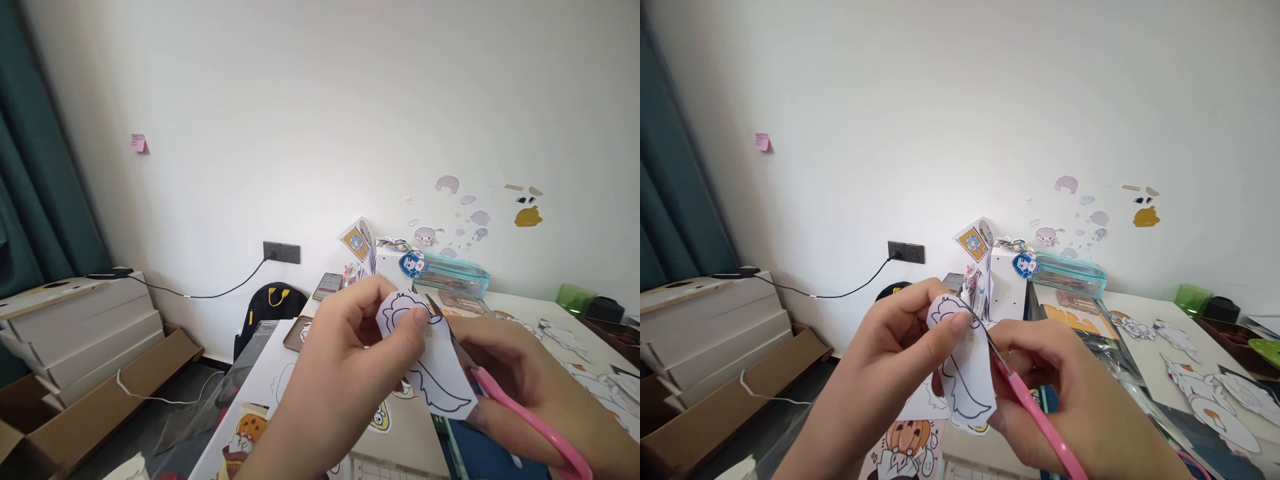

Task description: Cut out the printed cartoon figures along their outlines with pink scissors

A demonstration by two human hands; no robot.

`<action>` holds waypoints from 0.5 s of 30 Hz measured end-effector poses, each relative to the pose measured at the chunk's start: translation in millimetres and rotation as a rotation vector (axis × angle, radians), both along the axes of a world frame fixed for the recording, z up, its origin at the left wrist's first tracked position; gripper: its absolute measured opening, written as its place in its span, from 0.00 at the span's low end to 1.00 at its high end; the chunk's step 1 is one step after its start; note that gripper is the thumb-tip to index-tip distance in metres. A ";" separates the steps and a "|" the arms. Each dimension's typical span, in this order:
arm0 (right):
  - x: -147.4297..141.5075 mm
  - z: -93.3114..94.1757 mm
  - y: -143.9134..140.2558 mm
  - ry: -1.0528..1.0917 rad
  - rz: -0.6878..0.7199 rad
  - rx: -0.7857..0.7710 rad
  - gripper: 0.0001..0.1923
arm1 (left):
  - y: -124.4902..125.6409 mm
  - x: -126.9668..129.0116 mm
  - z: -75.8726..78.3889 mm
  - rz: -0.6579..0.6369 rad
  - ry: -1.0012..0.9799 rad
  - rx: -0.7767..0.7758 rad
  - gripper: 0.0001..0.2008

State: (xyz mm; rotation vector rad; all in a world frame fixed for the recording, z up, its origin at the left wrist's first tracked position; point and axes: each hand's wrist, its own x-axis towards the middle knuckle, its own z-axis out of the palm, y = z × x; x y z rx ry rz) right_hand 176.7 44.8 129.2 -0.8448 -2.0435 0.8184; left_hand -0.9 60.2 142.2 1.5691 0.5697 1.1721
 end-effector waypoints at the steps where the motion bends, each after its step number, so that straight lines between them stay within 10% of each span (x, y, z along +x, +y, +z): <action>1: -0.1 0.1 -0.5 -0.005 0.021 -0.037 0.09 | -0.8 -0.5 -0.3 0.008 0.013 -0.001 0.13; 15: -8.1 2.0 -9.0 0.041 -0.118 -0.060 0.06 | -5.6 -1.8 0.5 -0.003 0.056 0.003 0.13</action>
